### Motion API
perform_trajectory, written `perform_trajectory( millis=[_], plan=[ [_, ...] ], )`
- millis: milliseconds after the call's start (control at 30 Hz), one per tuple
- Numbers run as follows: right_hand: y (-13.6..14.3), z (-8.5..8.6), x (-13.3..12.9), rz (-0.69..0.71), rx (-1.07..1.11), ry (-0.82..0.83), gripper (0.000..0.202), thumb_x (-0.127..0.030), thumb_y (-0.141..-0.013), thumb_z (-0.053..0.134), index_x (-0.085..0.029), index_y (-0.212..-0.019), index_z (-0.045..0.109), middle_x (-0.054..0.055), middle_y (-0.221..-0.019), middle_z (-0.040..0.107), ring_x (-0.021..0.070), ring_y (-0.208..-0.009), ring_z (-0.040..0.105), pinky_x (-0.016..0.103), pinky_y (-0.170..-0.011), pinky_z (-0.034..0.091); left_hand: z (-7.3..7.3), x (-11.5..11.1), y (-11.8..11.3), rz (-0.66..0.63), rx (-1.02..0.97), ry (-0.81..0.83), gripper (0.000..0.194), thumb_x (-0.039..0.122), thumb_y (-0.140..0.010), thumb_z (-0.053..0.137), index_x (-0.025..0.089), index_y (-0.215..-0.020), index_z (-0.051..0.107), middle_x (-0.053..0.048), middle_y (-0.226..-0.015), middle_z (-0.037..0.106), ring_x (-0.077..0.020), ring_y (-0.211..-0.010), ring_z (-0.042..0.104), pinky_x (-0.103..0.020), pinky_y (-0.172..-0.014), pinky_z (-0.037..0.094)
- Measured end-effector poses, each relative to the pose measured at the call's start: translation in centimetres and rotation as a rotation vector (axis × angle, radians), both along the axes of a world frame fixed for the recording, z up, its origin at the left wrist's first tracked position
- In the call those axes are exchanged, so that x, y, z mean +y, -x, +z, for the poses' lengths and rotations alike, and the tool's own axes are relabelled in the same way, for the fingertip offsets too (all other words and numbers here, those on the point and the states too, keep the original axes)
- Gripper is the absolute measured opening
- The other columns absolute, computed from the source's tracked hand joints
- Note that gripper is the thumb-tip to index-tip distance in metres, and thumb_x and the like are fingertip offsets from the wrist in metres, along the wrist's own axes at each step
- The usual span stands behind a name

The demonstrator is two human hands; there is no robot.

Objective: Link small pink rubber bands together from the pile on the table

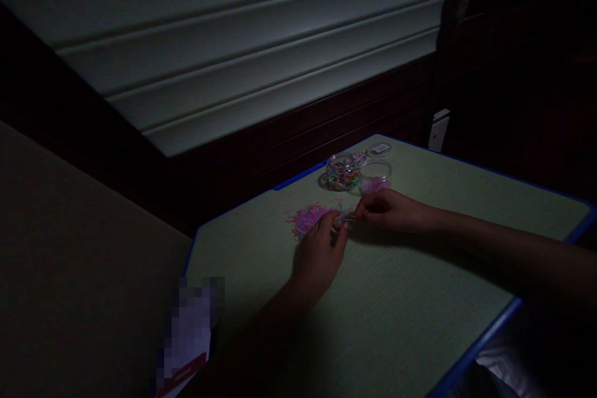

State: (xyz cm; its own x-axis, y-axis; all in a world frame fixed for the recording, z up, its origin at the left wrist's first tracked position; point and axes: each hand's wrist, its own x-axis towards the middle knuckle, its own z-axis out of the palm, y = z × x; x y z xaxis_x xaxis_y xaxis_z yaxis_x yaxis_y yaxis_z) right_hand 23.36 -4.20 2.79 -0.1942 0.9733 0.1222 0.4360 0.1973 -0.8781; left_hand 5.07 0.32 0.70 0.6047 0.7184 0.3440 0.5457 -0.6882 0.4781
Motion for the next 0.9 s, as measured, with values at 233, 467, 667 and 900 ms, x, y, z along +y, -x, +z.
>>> perform_trajectory(
  millis=[233, 467, 667, 900],
  plan=[
    [-0.05, -0.07, 0.01, 0.024, -0.027, 0.002, 0.021, -0.026, -0.075, 0.045, -0.009, -0.078, 0.057, 0.003, -0.071, 0.056, 0.0098, -0.061, 0.049, 0.020, -0.056, 0.038, -0.18, 0.08, 0.06, -0.032, 0.004, 0.009, 0.028, 0.030, -0.085, 0.041, 0.022, -0.112, 0.045, 0.000, -0.083, 0.057, -0.0109, -0.070, 0.053, -0.021, -0.061, 0.041],
    [-0.10, -0.15, 0.01, 0.026, -0.056, -0.009, 0.021, -0.027, -0.076, 0.044, -0.010, -0.078, 0.057, 0.003, -0.071, 0.056, 0.0100, -0.062, 0.049, 0.021, -0.056, 0.038, 0.01, 0.06, 0.11, -0.051, 0.015, -0.033, 0.023, 0.028, -0.085, 0.042, 0.021, -0.105, 0.049, -0.002, -0.087, 0.059, -0.0117, -0.074, 0.054, -0.022, -0.065, 0.041],
    [-0.14, -0.16, 0.10, 0.011, -0.071, -0.008, 0.020, -0.025, -0.074, 0.045, -0.010, -0.076, 0.058, 0.003, -0.070, 0.057, 0.0106, -0.061, 0.049, 0.021, -0.054, 0.038, -0.12, 0.18, 0.21, -0.083, 0.004, -0.051, 0.020, 0.028, -0.086, 0.041, 0.021, -0.101, 0.051, -0.001, -0.090, 0.058, -0.0127, -0.079, 0.054, -0.023, -0.068, 0.041],
    [-0.35, -0.45, 0.27, -0.017, -0.076, -0.032, 0.021, -0.026, -0.075, 0.045, -0.011, -0.078, 0.059, 0.003, -0.071, 0.059, 0.0117, -0.062, 0.051, 0.022, -0.056, 0.039, -0.24, 0.17, 0.22, -0.114, 0.014, -0.060, 0.018, 0.026, -0.087, 0.038, 0.020, -0.093, 0.053, -0.001, -0.088, 0.058, -0.0122, -0.078, 0.053, -0.022, -0.068, 0.039]
  ],
)
